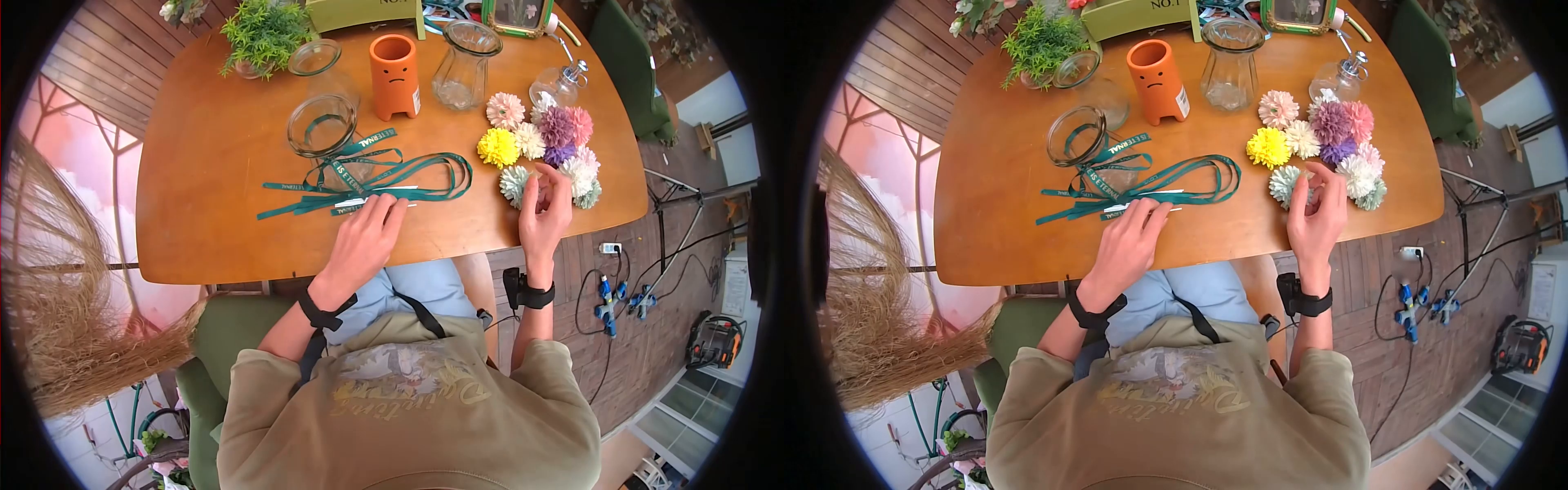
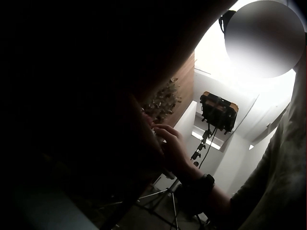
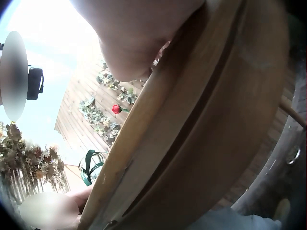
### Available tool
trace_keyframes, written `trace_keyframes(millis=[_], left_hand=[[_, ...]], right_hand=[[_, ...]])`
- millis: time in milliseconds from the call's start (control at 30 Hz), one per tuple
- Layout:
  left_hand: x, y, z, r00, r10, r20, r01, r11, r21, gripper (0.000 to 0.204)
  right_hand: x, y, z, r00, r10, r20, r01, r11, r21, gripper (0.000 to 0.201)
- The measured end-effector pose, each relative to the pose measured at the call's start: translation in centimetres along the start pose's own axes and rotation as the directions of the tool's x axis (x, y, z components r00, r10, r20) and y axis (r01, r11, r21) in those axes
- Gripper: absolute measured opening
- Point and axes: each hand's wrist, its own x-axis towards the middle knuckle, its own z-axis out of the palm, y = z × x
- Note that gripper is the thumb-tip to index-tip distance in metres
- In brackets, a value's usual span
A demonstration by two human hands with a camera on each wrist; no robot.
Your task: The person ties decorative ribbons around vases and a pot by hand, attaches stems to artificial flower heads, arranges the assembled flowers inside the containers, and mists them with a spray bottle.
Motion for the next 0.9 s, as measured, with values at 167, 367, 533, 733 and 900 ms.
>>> trace_keyframes(millis=[167, 367, 533, 733, 900], left_hand=[[0.0, 0.0, -0.4, 1.0, 0.025, 0.014, -0.025, 1.0, 0.011, 0.031], [0.7, -0.2, -1.1, 0.994, 0.096, 0.056, -0.101, 0.99, 0.099, 0.022], [1.0, -0.4, -0.8, 0.98, 0.178, 0.094, -0.193, 0.962, 0.193, 0.019], [0.4, -0.6, -0.7, 0.98, 0.199, 0.014, -0.198, 0.957, 0.21, 0.016], [-0.8, -0.3, -1.9, 0.94, 0.289, -0.18, -0.288, 0.957, 0.031, 0.029]], right_hand=[[0.3, -0.6, 0.0, 0.997, -0.026, 0.072, 0.031, 0.997, -0.065, 0.019], [0.3, -1.7, 0.6, 0.953, -0.133, 0.274, 0.221, 0.92, -0.324, 0.036], [0.2, -1.1, 0.6, 0.961, -0.159, 0.225, 0.206, 0.957, -0.205, 0.03], [0.2, -0.4, -0.1, 0.971, -0.226, 0.074, 0.229, 0.973, -0.037, 0.038], [-0.5, 0.6, -0.4, 0.999, 0.037, -0.005, -0.036, 0.992, 0.123, 0.027]])
